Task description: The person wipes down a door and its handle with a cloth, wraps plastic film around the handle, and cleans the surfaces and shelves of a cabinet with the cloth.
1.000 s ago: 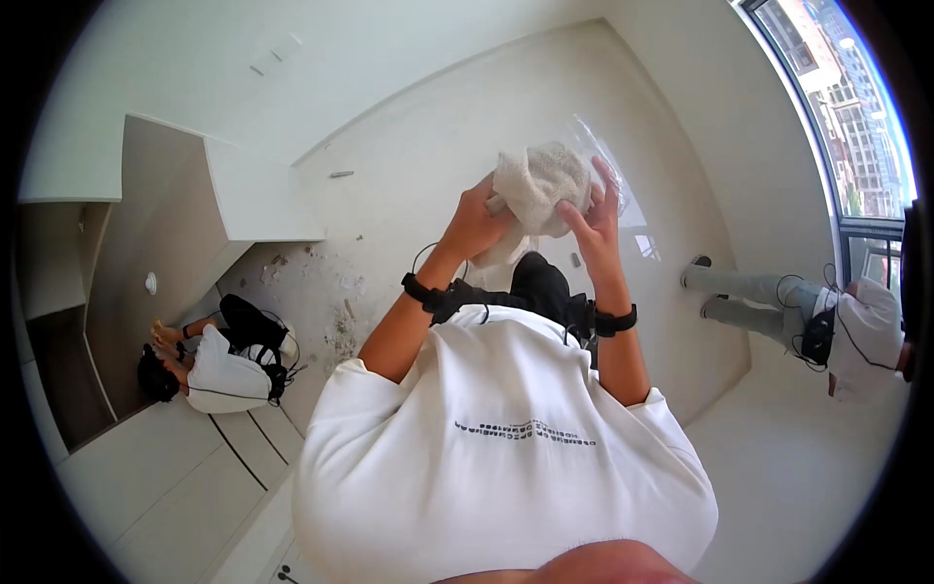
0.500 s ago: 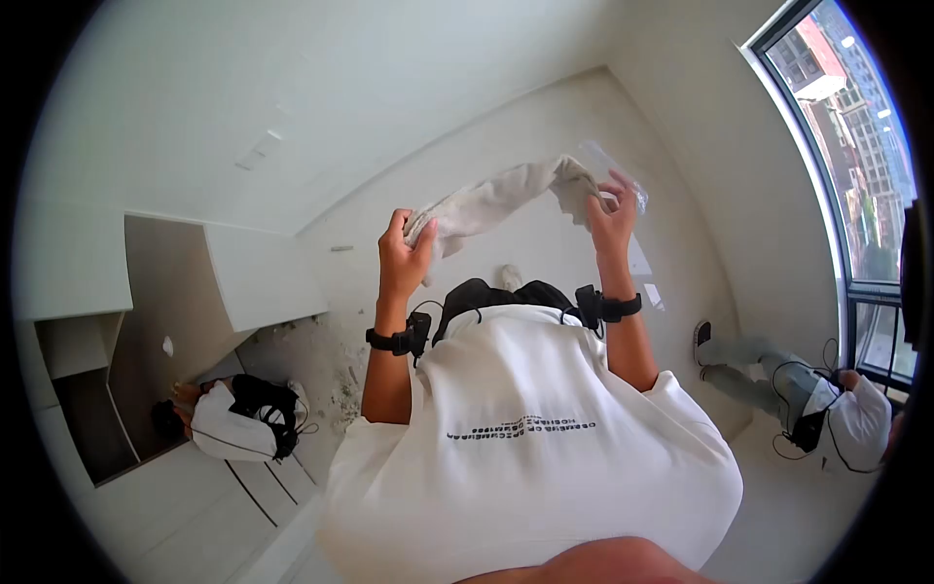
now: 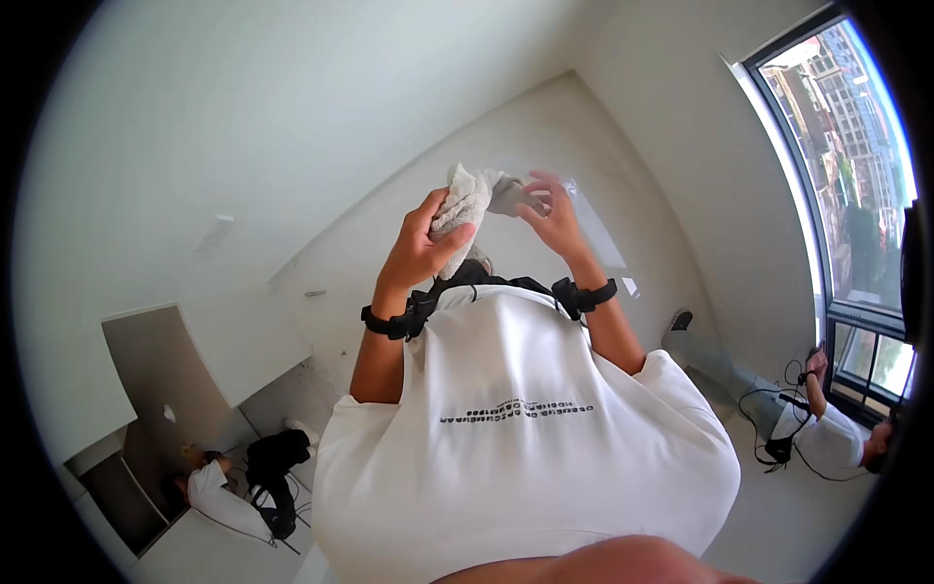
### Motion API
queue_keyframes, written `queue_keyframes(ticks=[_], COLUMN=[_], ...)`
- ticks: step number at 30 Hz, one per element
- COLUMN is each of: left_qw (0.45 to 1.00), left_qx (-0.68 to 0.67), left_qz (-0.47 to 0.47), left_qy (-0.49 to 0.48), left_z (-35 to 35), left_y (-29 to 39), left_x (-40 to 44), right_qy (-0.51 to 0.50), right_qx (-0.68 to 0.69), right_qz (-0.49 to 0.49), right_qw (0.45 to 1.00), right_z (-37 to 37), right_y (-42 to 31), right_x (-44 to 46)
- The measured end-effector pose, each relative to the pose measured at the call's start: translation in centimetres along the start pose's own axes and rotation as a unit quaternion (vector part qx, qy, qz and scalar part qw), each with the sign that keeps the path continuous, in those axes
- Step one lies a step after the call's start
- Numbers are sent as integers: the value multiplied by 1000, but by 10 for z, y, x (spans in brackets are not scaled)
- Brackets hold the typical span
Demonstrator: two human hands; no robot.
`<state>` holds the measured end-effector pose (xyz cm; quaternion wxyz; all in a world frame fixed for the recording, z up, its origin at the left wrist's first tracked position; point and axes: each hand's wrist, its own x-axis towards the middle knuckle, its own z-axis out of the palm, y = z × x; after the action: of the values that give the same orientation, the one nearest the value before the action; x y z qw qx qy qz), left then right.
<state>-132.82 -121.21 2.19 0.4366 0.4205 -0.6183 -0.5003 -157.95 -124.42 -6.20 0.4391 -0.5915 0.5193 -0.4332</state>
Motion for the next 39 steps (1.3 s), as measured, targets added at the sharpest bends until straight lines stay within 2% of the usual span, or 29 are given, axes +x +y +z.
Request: queue_keyframes(ticks=[2, 4, 5, 6, 8, 10, 13, 16, 17, 21, 24, 25, 28, 29, 32, 35, 38, 39], left_qw=[997, 992, 991, 989, 983, 989, 994, 981, 980, 938, 884, 863, 822, 810, 761, 700, 665, 656], left_qx=[-58, -57, -54, -56, -54, -82, -98, -30, 23, 124, 204, 233, 312, 323, 319, 284, 285, 303], left_qz=[20, 105, 92, 107, 156, 118, 27, -8, 14, -22, 0, 8, -38, -43, -72, -47, -12, 5], left_qy=[-37, -45, -84, -83, -78, -30, 52, 190, 199, 324, 421, 449, 475, 488, 560, 653, 690, 692], left_z=[-10, -17, -25, -34, -40, -51, -63, -64, -71, -90, -75, -77, -83, -48, -39, -31, -25, -24], left_y=[16, 20, 28, 37, 52, 50, 44, 41, 24, 6, 5, 3, -7, 7, 1, 0, -10, -12], left_x=[13, 26, 29, 31, 42, 47, 40, 37, 34, 18, 9, 8, 0, -15, -32, -45, -53, -53], right_qy=[-56, -108, -112, -114, -161, -209, -358, -486, -526, -626, -712, -728, -768, -772, -776, -796, -807, -812], right_qx=[-4, -11, 38, 86, 140, 183, 213, 178, 157, 173, 134, 90, 50, 49, 81, 136, 157, 174], right_qz=[22, 31, 40, 54, 14, 44, -7, -36, -5, 0, -12, -54, -73, -83, -114, -18, 8, -34], right_qw=[998, 994, 992, 988, 977, 960, 909, 855, 836, 761, 689, 677, 635, 628, 615, 590, 570, 556], right_z=[5, 3, 2, 3, 1, 13, 34, 72, 83, 159, 186, 199, 237, 209, 230, 231, 232, 236], right_y=[-8, -6, -5, -10, -4, -26, -30, -35, -30, -13, -25, -33, -44, -64, -67, -65, -85, -86], right_x=[30, 53, 61, 71, 97, 122, 161, 200, 212, 247, 256, 255, 251, 224, 219, 231, 248, 255])
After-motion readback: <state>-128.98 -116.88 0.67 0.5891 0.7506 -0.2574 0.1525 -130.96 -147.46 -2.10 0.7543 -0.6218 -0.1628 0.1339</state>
